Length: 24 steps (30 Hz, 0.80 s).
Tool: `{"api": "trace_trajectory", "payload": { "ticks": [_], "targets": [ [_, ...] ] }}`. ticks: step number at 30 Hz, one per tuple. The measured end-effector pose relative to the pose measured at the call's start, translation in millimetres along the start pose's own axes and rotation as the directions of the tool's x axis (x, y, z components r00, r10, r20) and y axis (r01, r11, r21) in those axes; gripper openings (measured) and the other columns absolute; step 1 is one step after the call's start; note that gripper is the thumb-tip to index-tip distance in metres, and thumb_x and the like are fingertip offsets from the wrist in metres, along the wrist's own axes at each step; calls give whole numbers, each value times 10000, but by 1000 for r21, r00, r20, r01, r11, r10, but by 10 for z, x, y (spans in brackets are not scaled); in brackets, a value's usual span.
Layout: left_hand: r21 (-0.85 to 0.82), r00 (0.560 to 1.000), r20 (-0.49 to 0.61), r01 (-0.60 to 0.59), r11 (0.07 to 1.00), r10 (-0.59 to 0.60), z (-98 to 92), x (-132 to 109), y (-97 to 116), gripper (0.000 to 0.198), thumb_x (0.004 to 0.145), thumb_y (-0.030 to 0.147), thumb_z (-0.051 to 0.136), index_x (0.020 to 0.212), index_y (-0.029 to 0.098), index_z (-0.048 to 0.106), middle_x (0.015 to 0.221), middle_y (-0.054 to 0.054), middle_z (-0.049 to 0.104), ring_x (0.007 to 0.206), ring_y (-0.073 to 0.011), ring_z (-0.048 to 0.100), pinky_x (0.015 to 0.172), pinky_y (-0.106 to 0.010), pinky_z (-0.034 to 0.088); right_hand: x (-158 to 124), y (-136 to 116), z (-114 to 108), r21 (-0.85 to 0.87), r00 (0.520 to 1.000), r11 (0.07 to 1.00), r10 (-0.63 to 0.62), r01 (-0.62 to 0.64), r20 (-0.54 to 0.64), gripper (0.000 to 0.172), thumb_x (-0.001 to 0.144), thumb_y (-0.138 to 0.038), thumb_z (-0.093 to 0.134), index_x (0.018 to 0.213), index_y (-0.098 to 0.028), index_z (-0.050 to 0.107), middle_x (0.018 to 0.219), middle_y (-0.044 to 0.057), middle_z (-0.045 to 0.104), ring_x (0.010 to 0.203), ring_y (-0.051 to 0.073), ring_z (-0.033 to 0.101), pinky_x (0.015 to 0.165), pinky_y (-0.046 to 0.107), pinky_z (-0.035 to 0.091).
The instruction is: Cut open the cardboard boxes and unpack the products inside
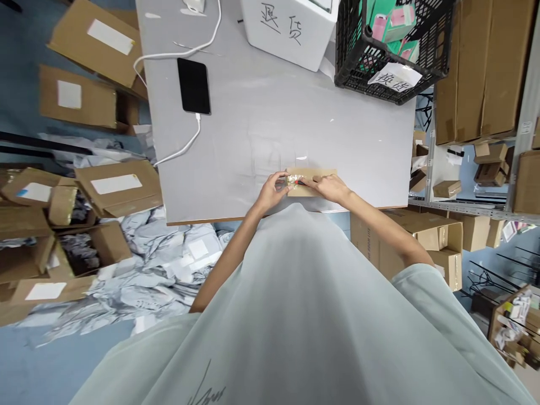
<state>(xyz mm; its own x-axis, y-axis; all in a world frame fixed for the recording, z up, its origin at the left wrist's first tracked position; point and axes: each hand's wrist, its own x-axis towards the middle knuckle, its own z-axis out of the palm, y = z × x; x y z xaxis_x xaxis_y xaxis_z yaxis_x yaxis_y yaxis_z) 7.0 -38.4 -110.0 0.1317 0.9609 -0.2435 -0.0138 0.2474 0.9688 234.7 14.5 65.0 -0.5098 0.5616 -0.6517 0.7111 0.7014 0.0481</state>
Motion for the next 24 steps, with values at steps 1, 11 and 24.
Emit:
{"api": "trace_trajectory", "payload": {
  "ticks": [1, 11, 24],
  "targets": [
    [5, 1000, 3, -3, 1000, 3, -3, 7, -6, 552, 841, 440, 888, 1342, 276, 726, 1500, -118, 675, 1271, -301, 715, 1089, -443, 610, -12, -17, -27, -2, 1000, 1000, -1, 1, 10, 662, 1181, -202, 377, 1828, -330, 327, 1394, 152, 771, 1018, 286, 792, 874, 381, 524],
    [62, 999, 29, -22, 998, 21, -13, 8, -78, 609, 877, 560, 832, 1398, 286, 679, 1538, -123, 674, 1283, -302, 730, 1100, -481, 636, -80, -156, -397, 8, 997, 1000, -20, 19, 80, 654, 1158, -103, 328, 1795, -248, 343, 1407, 197, 772, 1154, 309, 807, 898, 383, 577],
    [92, 995, -100, 11, 996, -2, 173, -113, -109, 682, 921, 686, 781, 1462, 283, 680, 1623, -161, 633, 1326, -341, 726, 1083, -526, 648, -286, 124, -370, -25, 993, 999, -35, 38, 115, 633, 1144, -56, 315, 1762, -181, 375, 1402, 240, 775, 1189, 299, 816, 875, 366, 562]
  ]
}}
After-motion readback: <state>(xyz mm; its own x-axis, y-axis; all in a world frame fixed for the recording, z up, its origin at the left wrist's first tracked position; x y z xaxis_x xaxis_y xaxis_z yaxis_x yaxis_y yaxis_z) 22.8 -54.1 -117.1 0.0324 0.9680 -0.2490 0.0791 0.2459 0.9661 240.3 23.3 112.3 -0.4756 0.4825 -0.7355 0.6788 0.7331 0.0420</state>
